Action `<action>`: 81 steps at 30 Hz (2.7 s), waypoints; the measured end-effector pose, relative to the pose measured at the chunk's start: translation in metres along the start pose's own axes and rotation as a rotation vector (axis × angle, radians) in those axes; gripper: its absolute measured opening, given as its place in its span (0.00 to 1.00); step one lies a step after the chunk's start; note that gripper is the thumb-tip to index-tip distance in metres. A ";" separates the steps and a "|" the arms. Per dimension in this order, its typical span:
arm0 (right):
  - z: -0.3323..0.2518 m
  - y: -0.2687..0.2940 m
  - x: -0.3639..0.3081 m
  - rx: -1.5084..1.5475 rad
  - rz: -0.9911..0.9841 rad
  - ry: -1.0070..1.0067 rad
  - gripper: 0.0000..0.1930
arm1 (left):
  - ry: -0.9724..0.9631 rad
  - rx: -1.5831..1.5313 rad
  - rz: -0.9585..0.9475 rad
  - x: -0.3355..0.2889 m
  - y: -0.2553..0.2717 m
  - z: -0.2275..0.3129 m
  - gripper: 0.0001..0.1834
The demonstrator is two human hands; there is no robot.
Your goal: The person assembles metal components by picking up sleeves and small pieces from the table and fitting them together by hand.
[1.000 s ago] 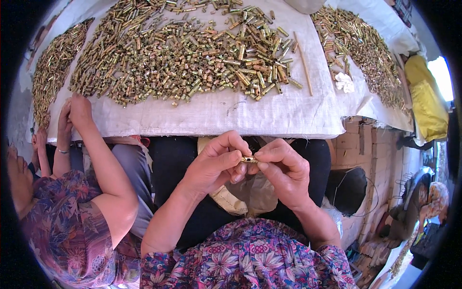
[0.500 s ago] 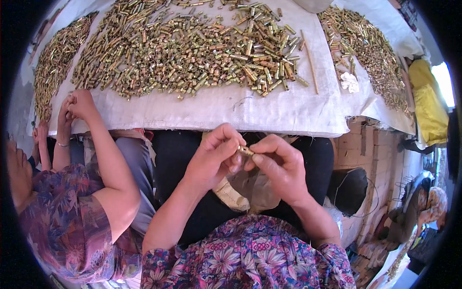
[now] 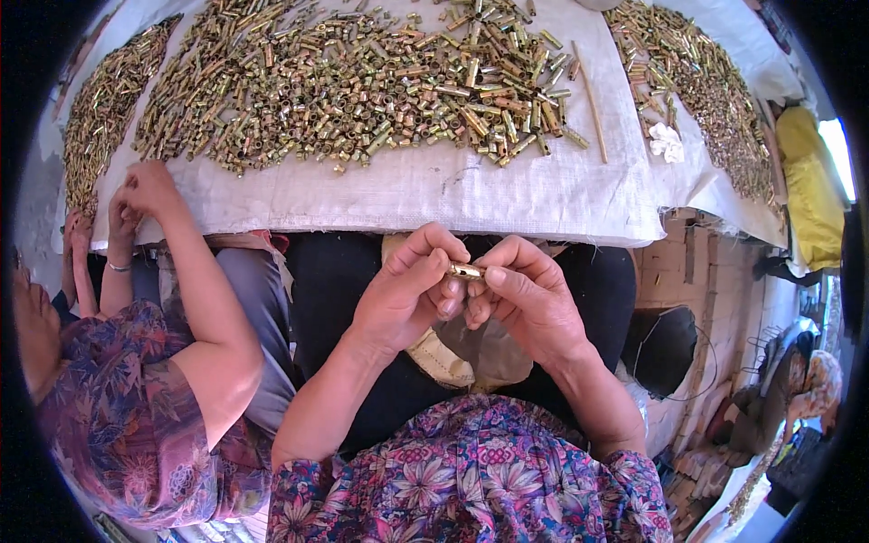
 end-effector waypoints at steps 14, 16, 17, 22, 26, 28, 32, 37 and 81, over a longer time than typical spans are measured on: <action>0.000 0.002 -0.012 -0.067 0.005 0.099 0.05 | -0.011 0.076 -0.078 -0.006 -0.005 -0.001 0.11; -0.004 0.003 -0.011 -0.146 -0.015 0.139 0.05 | 0.025 0.052 -0.111 -0.006 -0.005 -0.004 0.12; -0.006 0.002 -0.011 -0.226 -0.034 0.180 0.04 | 0.025 0.052 -0.110 -0.005 -0.004 -0.004 0.12; -0.011 0.000 -0.012 -0.325 -0.021 0.211 0.04 | 0.040 0.075 -0.101 -0.004 -0.002 -0.007 0.13; -0.016 0.000 -0.006 -0.457 -0.044 0.208 0.05 | 0.006 0.174 -0.073 -0.005 0.000 -0.002 0.13; -0.009 0.004 -0.002 -0.364 -0.014 0.179 0.05 | 0.012 0.152 -0.064 -0.003 -0.002 -0.003 0.14; -0.013 0.011 0.002 -0.451 -0.025 0.152 0.08 | -0.182 0.338 0.070 -0.005 0.011 0.029 0.19; -0.051 0.013 0.024 -0.864 0.043 0.433 0.11 | -0.505 1.009 0.289 0.007 0.000 0.061 0.11; -0.040 0.013 0.038 -0.554 0.151 0.406 0.06 | -0.334 0.693 0.118 0.034 -0.023 0.052 0.05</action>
Point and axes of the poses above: each hand's wrist, its own x-axis towards the middle knuckle, its own y-axis out of the back of the hand, z = x × y, the point moved 5 cm from there along x, towards the middle knuckle, and after that the axes turned 15 degrees about z, right-handed, at the moved point
